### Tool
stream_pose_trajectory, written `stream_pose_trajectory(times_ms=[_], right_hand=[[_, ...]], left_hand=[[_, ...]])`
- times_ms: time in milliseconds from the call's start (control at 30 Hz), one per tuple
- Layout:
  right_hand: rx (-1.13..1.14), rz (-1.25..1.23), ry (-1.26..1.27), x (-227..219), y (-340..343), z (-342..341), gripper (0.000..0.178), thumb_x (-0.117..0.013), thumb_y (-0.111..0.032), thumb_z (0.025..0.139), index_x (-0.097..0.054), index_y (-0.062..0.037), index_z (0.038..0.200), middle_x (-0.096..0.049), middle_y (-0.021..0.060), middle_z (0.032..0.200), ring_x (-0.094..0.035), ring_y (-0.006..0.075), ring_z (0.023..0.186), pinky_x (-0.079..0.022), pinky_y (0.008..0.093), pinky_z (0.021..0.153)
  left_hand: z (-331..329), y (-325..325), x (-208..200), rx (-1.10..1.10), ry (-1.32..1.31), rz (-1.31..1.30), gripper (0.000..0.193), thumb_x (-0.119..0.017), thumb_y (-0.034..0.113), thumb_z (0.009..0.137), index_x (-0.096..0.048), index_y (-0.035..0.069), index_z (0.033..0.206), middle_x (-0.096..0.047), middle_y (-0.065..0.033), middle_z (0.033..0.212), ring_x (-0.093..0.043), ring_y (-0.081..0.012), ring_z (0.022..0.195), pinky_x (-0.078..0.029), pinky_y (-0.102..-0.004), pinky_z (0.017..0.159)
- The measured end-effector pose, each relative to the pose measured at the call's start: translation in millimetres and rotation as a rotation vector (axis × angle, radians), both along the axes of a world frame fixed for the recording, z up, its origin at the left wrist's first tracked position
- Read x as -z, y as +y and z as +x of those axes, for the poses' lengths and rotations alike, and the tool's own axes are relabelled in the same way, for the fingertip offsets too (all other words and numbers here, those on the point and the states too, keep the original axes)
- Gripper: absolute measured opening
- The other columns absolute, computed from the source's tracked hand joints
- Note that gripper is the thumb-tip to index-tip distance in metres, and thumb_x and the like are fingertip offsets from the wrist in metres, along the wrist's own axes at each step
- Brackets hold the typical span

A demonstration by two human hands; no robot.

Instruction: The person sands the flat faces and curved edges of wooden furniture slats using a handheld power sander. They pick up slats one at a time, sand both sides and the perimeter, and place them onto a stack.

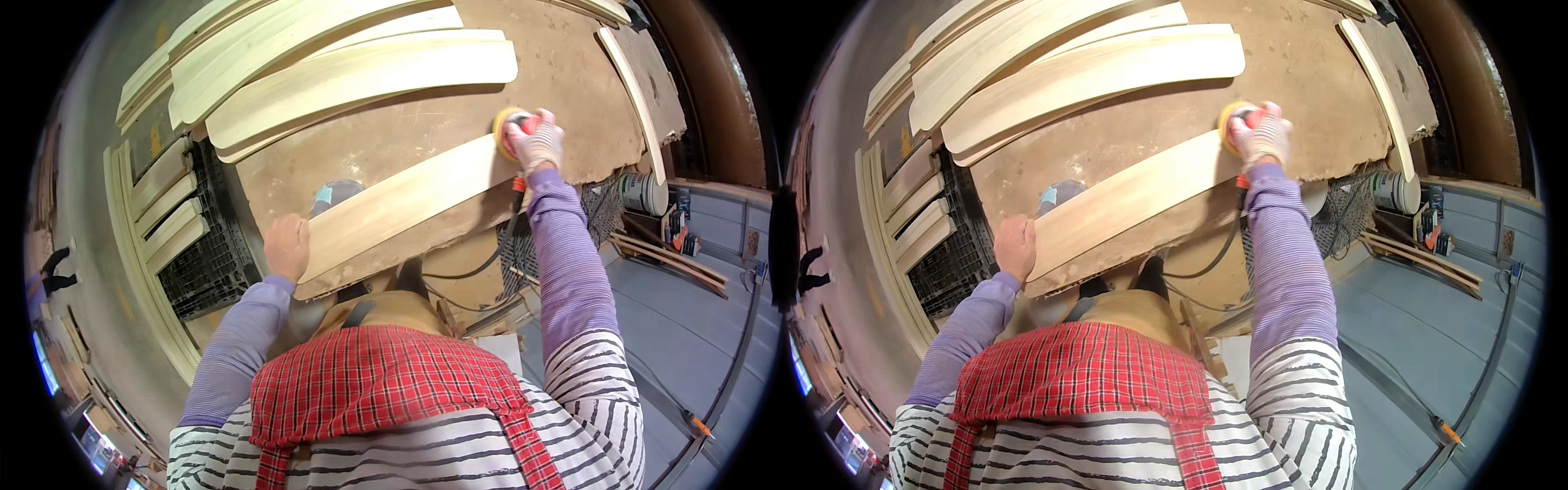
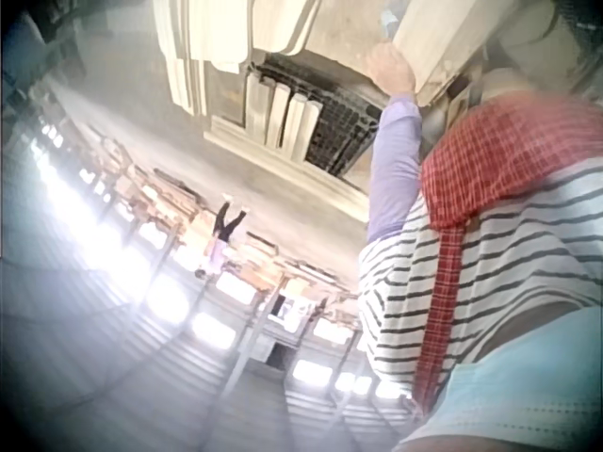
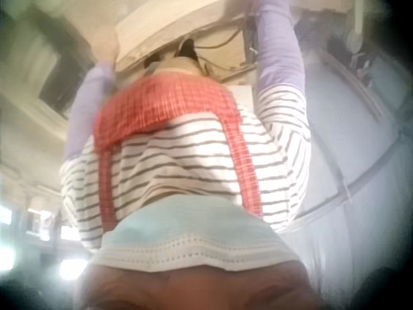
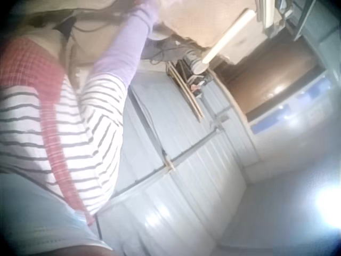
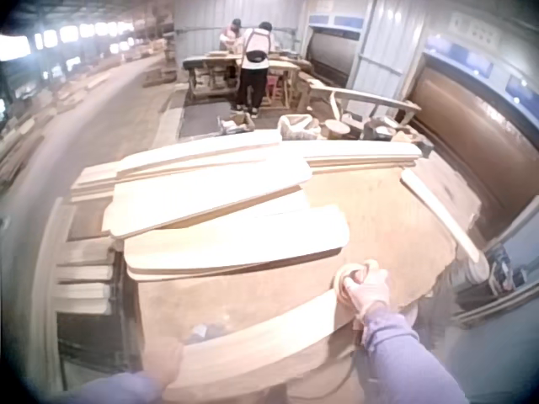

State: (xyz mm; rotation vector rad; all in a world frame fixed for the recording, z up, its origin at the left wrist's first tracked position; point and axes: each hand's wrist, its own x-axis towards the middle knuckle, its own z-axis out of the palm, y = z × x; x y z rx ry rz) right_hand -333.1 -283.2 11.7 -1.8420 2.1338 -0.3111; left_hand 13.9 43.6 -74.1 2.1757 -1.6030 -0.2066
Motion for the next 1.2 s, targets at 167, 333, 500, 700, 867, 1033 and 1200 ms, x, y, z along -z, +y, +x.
stream_pose_trajectory(times_ms=[167,333,500,700,867,1033,1200], right_hand=[[-0.233,0.188,-0.209,-14.6,81.9,109.8,0.048,-0.074,-0.027,0.08,-0.053,-0.0176,0.122,-0.051,0.0225,0.123,-0.062,0.0387,0.105,-0.052,0.0444,0.092],[-0.719,0.262,-0.11,-23.2,169.3,160.5,0.05,-0.076,-0.013,0.076,-0.054,-0.0198,0.12,-0.047,0.0206,0.128,-0.065,0.0373,0.097,-0.055,0.0435,0.085],[-0.679,0.227,-0.048,-2.9,133.1,117.4,0.036,-0.07,-0.026,0.084,-0.057,-0.0141,0.115,-0.055,0.0204,0.117,-0.06,0.0344,0.103,-0.054,0.0413,0.088],[-0.248,0.003,-0.07,-5.4,29.3,-4.6,0.061,-0.079,-0.034,0.077,-0.052,-0.0163,0.129,-0.051,0.0213,0.125,-0.06,0.0384,0.108,-0.051,0.0435,0.094],[0.104,0.031,0.015,0.3,-21.4,-58.5,0.064,-0.081,-0.036,0.075,-0.052,-0.0179,0.128,-0.051,0.0222,0.123,-0.06,0.0408,0.11,-0.052,0.0435,0.094],[-0.231,0.079,-0.112,3.6,51.3,10.1,0.054,-0.076,-0.036,0.079,-0.053,-0.0176,0.124,-0.052,0.0233,0.122,-0.06,0.041,0.107,-0.052,0.0454,0.093],[-0.716,0.288,-0.075,-29.9,184.0,142.3,0.029,-0.059,-0.027,0.092,-0.053,-0.0124,0.117,-0.055,0.0222,0.12,-0.065,0.0382,0.096,-0.055,0.0489,0.084]], left_hand=[[-1.4,-2.4,-1.7,0.015,-0.023,-0.017,0.017,-0.058,0.023,0.094,-0.06,0.007,0.089,-0.06,-0.0115,0.09,-0.057,-0.0334,0.089,-0.046,-0.0446,0.078],[-2.1,-3.2,0.8,0.005,-0.037,-0.014,0.017,-0.057,0.025,0.094,-0.058,0.008,0.088,-0.059,-0.01,0.09,-0.057,-0.0323,0.09,-0.045,-0.0444,0.079],[2.2,-4.3,-3.4,0.037,-0.035,-0.031,0.017,-0.057,0.024,0.094,-0.058,0.008,0.089,-0.059,-0.0101,0.09,-0.056,-0.0324,0.09,-0.045,-0.0446,0.078],[2.7,-1.8,0.1,0.027,-0.036,-0.012,0.015,-0.059,0.022,0.092,-0.059,0.008,0.088,-0.06,-0.01,0.09,-0.056,-0.0318,0.09,-0.044,-0.0444,0.076],[5.9,-3.5,2.0,0.058,-0.037,-0.004,0.016,-0.058,0.023,0.093,-0.06,0.008,0.087,-0.061,-0.0101,0.09,-0.057,-0.0323,0.089,-0.044,-0.0445,0.076],[2.4,-4.4,2.1,0.034,-0.047,0.015,0.017,-0.058,0.024,0.094,-0.06,0.008,0.088,-0.06,-0.0104,0.089,-0.057,-0.0328,0.088,-0.045,-0.0452,0.076],[3.6,-6.4,-2.3,0.044,-0.038,-0.056,0.016,-0.059,0.023,0.093,-0.06,0.008,0.089,-0.061,-0.0094,0.091,-0.058,-0.0322,0.088,-0.046,-0.0445,0.076]])
